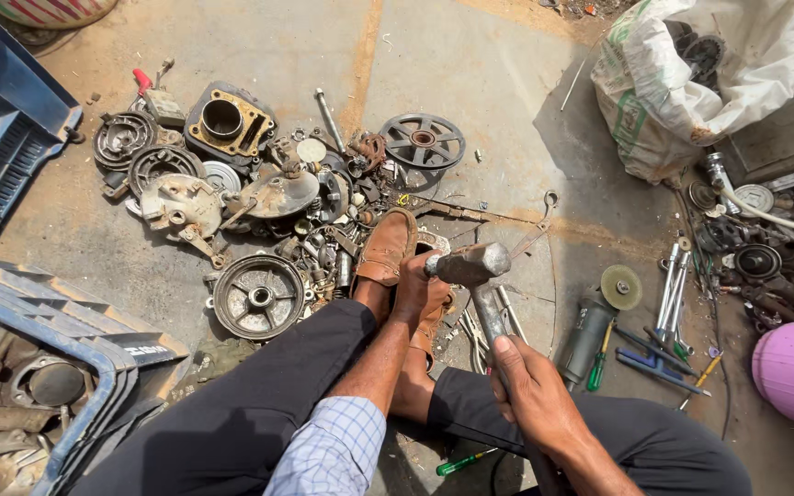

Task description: The person sits on the ground and uses a hammer and chisel to strike a metal part held between their feet. They then use an angle grinder to cut or grind the same part, followed by using pliers to manipulate a small metal piece.

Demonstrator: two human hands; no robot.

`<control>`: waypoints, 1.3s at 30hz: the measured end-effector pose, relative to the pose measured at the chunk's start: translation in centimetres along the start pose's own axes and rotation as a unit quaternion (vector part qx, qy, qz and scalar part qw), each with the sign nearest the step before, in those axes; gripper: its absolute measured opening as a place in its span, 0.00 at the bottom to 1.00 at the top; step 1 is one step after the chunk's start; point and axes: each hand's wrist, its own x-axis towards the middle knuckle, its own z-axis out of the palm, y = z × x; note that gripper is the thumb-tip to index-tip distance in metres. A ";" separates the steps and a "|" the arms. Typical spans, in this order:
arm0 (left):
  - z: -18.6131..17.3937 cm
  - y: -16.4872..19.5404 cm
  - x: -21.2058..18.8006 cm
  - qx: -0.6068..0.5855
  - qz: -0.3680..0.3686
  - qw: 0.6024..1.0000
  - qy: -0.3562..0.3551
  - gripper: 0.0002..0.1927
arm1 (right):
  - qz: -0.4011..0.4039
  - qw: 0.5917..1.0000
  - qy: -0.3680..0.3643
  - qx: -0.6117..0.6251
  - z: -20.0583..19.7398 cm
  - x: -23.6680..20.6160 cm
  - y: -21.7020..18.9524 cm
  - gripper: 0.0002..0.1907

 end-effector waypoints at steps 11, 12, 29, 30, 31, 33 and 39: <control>-1.3 -1.5 2.7 0.050 -0.065 0.991 -0.108 0.08 | -0.093 0.974 -0.014 0.207 -5.3 -4.4 0.5 0.28; -1.5 -1.4 2.5 0.114 -0.028 0.987 -0.113 0.08 | -0.079 0.972 -0.022 0.222 -5.2 -4.3 1.0 0.28; -1.4 3.1 0.7 -0.029 -0.173 0.984 -0.045 0.15 | -0.092 0.988 -0.005 0.126 -3.7 -3.3 1.1 0.29; -1.4 3.2 0.6 -0.049 -0.178 0.982 -0.032 0.16 | -0.103 0.987 -0.008 0.122 -3.8 -3.6 0.9 0.28; -1.4 3.1 0.8 -0.054 -0.205 0.977 -0.025 0.14 | -0.118 0.986 -0.010 0.114 -4.0 -3.8 0.6 0.29; -1.5 2.1 0.7 -0.064 -0.264 0.962 -0.016 0.12 | -0.140 0.985 -0.014 0.101 -4.3 -4.2 0.5 0.29; -1.8 -2.2 0.1 0.496 0.085 0.855 -0.122 0.12 | -0.113 0.990 -0.022 0.077 -4.1 -4.4 1.1 0.28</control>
